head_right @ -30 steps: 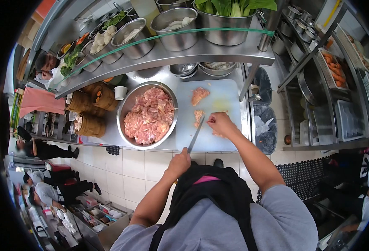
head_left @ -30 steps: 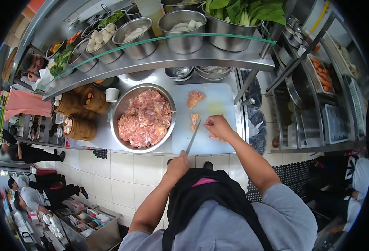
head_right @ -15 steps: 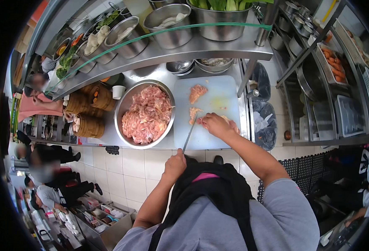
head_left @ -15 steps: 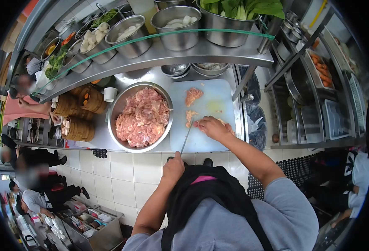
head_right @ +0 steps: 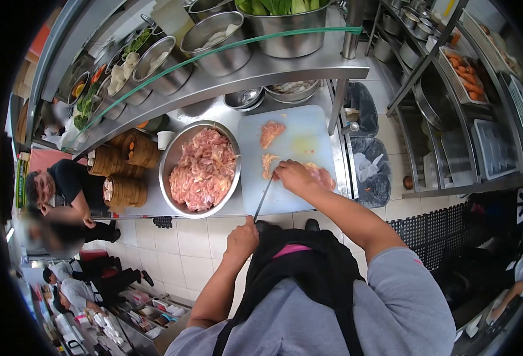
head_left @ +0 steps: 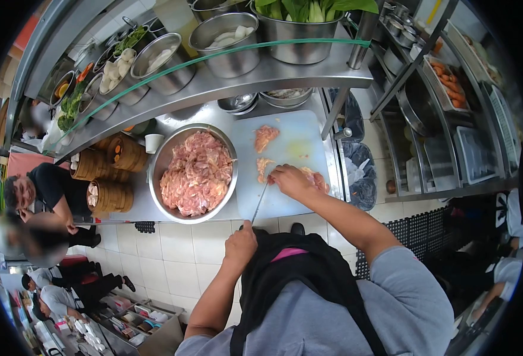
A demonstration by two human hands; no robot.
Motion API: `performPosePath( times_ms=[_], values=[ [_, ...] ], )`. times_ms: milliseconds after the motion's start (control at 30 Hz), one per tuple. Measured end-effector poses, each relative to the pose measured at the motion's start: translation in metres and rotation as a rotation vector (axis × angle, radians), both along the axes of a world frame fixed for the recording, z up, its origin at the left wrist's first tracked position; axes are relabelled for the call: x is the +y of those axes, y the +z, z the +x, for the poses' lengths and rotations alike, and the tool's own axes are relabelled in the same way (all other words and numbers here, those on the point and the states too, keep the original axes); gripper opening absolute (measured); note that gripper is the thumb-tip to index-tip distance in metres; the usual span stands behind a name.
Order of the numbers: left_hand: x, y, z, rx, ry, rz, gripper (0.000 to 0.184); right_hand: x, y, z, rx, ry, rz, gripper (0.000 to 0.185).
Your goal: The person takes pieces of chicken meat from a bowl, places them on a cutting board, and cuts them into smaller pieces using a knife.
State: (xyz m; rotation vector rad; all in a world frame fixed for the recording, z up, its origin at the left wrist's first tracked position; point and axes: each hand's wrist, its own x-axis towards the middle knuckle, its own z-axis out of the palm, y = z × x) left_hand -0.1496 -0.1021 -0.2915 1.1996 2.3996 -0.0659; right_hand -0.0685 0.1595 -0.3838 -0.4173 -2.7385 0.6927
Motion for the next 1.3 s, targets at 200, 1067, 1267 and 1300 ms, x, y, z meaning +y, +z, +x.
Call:
performPosePath(
  times_ms=[200, 1067, 1267, 1300],
  values=[
    [0.016, -0.071, 0.002, -0.092, -0.010, 0.161, 0.023, -0.003, 0.001, -0.001, -0.029, -0.004, 0.017, 0.010],
    [-0.017, -0.071, 0.010, -0.151, 0.031, 0.203, 0.023, 0.001, -0.003, 0.011, 0.073, 0.027, -0.106, 0.008],
    [-0.005, -0.025, 0.005, -0.139, 0.001, 0.184, 0.022, 0.005, 0.008, 0.020, 0.047, 0.018, -0.125, 0.009],
    [0.001, -0.028, 0.005, -0.143, 0.003, 0.184, 0.022, 0.007, 0.009, 0.020, 0.046, 0.087, -0.082, 0.010]
  ],
)
